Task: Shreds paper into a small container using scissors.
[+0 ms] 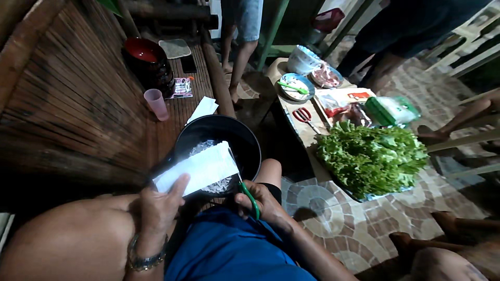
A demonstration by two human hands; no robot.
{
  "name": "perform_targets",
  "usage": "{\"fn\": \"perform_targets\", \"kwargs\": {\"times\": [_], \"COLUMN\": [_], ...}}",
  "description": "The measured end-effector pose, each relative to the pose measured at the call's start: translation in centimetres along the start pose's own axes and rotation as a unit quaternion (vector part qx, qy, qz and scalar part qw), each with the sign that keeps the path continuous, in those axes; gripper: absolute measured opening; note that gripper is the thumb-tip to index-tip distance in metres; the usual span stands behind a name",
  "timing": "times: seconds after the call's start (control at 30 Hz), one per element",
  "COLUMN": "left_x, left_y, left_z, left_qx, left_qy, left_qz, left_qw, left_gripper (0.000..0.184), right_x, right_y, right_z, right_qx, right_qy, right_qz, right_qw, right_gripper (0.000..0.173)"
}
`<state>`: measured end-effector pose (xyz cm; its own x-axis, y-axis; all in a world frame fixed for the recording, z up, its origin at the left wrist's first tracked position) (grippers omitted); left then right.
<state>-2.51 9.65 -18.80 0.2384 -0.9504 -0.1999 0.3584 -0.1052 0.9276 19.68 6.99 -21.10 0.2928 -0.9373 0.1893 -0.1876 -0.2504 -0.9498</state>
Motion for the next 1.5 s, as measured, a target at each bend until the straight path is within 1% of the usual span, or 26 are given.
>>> {"fn": "perform_targets", "kwargs": {"times": [0.1,0.17,0.3,0.4,0.47,0.57,0.63,0.8,0.87,0.97,1.1,1.2,1.27,1.33,1.4,1.47,1.5], "left_x": [0.1,0.1,0.4,0.6,0.6,0.7,0.6,0.5,0.5,0.4,0.3,0.3,0.3,0.3,0.5,0.8,1.0], "left_y": [0.1,0.2,0.2,0.2,0.2,0.7,0.8,0.8,0.8,0.7,0.8,1.1,1.2,1.1,1.2,1.4,1.5], "left_z": [0.0,-0.1,0.2,0.3,0.4,0.3,0.3,0.2,0.1,0.1,0.1,0.0,0.0,0.0,0.0,-0.2,-0.4], "left_qx": [-0.003,-0.003,-0.022,-0.047,-0.051,-0.045,-0.039,-0.033,-0.033,-0.042,-0.048,-0.048,-0.04,-0.033,-0.025,-0.009,-0.004], "left_qy": [-0.017,-0.018,-0.009,-0.018,-0.02,-0.033,-0.033,-0.035,-0.038,-0.036,-0.014,0.0,0.003,0.0,-0.011,-0.026,-0.034], "left_qz": [0.015,0.014,0.018,0.024,0.028,0.032,0.029,0.027,0.032,0.033,0.051,0.073,0.076,0.069,0.054,0.042,0.039], "left_qw": [1.0,1.0,1.0,0.998,0.998,0.998,0.998,0.998,0.998,0.998,0.997,0.996,0.996,0.997,0.998,0.999,0.999], "left_gripper": [0.015,0.015,0.018,0.028,0.027,0.025,0.022,0.02,0.019,0.018,0.021,0.02,0.021,0.022,0.022,0.021,0.021], "right_x": [-0.2,-0.2,-0.3,-0.2,-0.3,-0.7,-0.9,-1.5,-1.7,-1.8,-1.7,-1.2,-0.7,-0.3,0.1,0.1,0.0], "right_y": [-0.5,-0.6,-0.5,-0.2,-0.3,-0.9,-1.1,-0.7,-0.5,-0.3,0.0,0.3,0.6,1.1,0.9,0.0,-0.5], "right_z": [0.1,0.2,0.0,0.0,0.0,0.0,0.0,0.2,0.5,0.6,0.4,0.2,0.2,0.0,-0.3,-0.6,-0.7], "right_qx": [0.034,0.035,0.015,-0.005,-0.011,0.001,0.005,-0.015,-0.035,-0.047,-0.018,0.021,0.033,-0.009,-0.071,-0.102,-0.11], "right_qy": [-0.013,-0.014,-0.003,-0.002,-0.009,-0.023,-0.028,-0.02,-0.025,-0.037,-0.067,-0.116,-0.13,-0.091,-0.013,0.049,0.066], "right_qz": [-0.01,-0.007,-0.012,-0.001,0.003,-0.002,-0.004,-0.004,-0.008,-0.018,-0.055,-0.051,-0.029,0.017,0.044,0.075,0.087], "right_qw": [0.999,0.999,1.0,1.0,1.0,1.0,1.0,1.0,0.999,0.998,0.996,0.992,0.991,0.996,0.996,0.991,0.988], "right_gripper": [0.033,0.034,0.025,0.022,0.023,0.03,0.031,0.025,0.021,0.02,0.027,0.034,0.039,0.034,0.027,0.028,0.033]}}
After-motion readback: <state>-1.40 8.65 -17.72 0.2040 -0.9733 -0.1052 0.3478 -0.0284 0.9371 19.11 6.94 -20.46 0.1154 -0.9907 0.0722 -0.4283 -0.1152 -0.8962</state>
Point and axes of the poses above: each hand's wrist, its own x-axis away from the middle knuckle, its own z-axis out of the back of the hand, y = z × x, the point moved 2 cm from there along -x, towards the middle knuckle, and after that the axes turned 14 degrees about -x, right-handed, at the moved point
